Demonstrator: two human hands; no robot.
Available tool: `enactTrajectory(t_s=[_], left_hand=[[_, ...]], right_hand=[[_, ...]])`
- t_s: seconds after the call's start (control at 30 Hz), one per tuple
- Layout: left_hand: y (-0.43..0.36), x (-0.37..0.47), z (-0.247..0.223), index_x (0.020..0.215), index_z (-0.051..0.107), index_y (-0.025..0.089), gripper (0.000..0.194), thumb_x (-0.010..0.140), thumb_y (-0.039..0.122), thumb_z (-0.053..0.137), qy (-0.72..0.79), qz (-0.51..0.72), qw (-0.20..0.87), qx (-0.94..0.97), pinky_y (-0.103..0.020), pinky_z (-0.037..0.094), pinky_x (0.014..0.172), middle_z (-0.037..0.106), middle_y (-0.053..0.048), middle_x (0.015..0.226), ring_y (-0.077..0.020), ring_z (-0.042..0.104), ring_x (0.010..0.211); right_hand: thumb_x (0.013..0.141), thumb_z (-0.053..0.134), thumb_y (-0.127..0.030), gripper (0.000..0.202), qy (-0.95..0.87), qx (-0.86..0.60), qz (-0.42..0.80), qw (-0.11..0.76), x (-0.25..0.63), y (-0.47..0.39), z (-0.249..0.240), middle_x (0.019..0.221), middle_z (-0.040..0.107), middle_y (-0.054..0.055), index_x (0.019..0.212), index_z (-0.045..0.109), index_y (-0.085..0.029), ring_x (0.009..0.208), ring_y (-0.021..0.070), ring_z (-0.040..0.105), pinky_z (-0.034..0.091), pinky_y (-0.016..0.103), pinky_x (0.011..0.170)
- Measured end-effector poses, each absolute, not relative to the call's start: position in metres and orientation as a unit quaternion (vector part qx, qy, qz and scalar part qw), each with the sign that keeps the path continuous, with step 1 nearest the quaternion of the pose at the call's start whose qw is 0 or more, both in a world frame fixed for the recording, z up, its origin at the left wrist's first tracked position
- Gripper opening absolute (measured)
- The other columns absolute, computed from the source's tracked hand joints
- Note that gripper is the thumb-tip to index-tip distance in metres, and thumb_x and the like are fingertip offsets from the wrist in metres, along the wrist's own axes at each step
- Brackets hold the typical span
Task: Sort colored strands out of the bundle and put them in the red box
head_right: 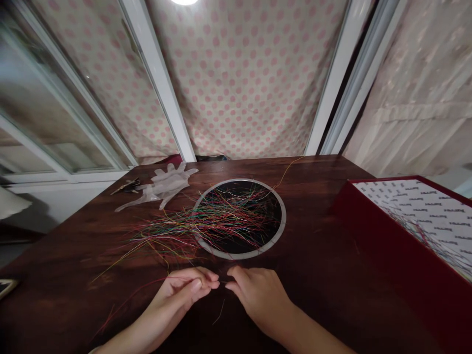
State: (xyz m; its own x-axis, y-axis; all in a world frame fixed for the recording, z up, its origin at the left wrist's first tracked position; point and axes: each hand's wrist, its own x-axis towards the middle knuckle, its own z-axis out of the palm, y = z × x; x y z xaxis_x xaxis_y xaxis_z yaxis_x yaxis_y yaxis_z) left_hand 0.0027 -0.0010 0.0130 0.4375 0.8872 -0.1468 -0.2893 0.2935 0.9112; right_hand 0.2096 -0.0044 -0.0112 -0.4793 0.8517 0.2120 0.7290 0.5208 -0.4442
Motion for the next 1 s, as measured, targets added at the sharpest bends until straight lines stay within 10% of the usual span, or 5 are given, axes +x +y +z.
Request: enactTrajectory(t_s=[0.53, 1.0], left_hand=[[0.015, -0.003, 0.011, 0.077, 0.075, 0.017, 0.011, 0.079, 0.025, 0.068, 0.395, 0.588, 0.618, 0.342, -0.021, 0.046, 0.095, 0.070, -0.005, 0.100, -0.0170, 0.060, 0.108], [-0.004, 0.005, 0.014, 0.078, 0.076, 0.017, 0.015, 0.079, 0.030, 0.068, 0.386, 0.381, 0.670, 0.508, -0.031, 0.056, 0.080, 0.060, -0.014, 0.126, -0.0268, 0.065, 0.102]], right_hand=[[0.092, 0.043, -0.032, 0.021, -0.630, -0.515, 0.348, 0.465, 0.230, 0.010, -0.006, 0.073, 0.058, 0.002, 0.092, 0.060, -0.020, 0.061, 0.0109, 0.055, 0.045, 0.022, 0.056], [0.090, 0.048, -0.037, 0.022, -0.544, -0.483, 0.466, 0.503, 0.218, 0.008, -0.008, 0.077, 0.062, 0.003, 0.095, 0.057, -0.018, 0.063, 0.0098, 0.059, 0.049, 0.020, 0.055]])
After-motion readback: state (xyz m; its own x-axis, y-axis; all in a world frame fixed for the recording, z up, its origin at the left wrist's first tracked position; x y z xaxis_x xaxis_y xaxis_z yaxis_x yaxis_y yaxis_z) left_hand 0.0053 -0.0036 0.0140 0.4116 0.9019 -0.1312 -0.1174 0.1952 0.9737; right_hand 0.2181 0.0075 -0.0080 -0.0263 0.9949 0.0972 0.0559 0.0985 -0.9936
